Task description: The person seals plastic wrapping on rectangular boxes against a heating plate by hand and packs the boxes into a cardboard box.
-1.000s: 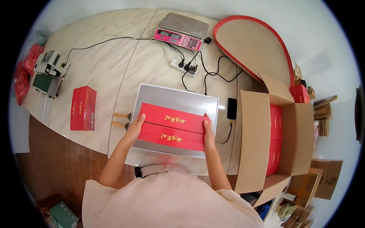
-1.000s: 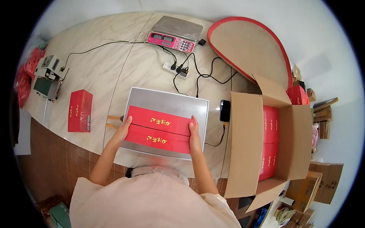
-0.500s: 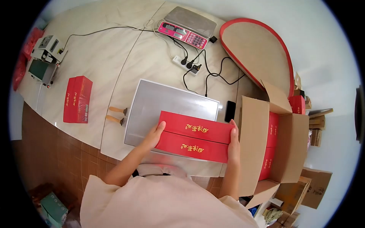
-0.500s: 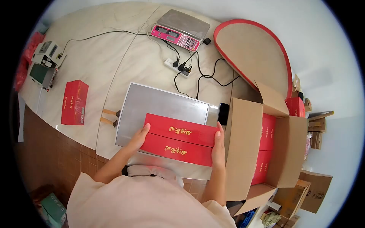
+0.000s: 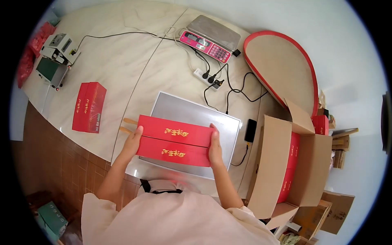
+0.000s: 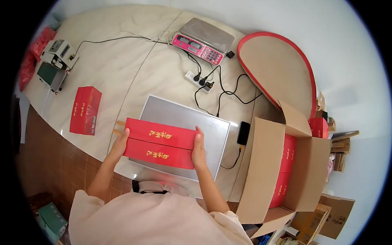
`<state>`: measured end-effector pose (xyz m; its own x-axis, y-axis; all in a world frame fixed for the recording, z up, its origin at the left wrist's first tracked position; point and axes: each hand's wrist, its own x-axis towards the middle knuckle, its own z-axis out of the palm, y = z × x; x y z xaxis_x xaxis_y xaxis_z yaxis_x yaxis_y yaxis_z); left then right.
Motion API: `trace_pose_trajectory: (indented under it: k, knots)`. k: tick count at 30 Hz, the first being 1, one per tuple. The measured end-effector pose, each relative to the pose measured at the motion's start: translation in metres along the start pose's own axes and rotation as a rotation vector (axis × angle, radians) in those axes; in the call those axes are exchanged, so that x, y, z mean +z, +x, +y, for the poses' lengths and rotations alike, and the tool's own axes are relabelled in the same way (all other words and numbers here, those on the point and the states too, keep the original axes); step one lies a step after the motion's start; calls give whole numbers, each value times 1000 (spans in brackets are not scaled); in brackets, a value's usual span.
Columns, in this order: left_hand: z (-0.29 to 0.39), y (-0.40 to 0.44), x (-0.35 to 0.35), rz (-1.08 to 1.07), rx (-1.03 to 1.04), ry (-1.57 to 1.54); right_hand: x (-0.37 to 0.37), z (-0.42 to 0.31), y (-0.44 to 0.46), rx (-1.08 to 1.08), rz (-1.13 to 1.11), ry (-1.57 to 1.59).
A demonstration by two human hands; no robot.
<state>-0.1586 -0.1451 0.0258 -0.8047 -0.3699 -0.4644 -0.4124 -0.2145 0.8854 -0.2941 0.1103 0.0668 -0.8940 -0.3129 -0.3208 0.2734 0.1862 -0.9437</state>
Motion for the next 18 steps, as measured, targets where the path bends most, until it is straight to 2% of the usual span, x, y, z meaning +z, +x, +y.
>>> trace_pose_trajectory:
  k: [2,3,7,10,13,15,18]
  knots:
    - [1,-3,-25,180,-35,95,21,7,3,-44,-26,-38]
    - [8,-5,-35,112,-61,-8,31,12,5,-63,-34,-53]
    - [9,-13,-52,86,-119,-150,48,30,14,-176,-26,-127]
    - [22,-21,-39,133,-155,-137,41,37,18,-176,36,-193]
    - [42,-33,-12,109,-63,-76,14,40,18,-204,59,-139]
    - [58,-29,9,56,39,73,-6,50,16,-200,97,-149]
    - [55,-6,31,48,7,233,-36,58,14,-218,166,-140]
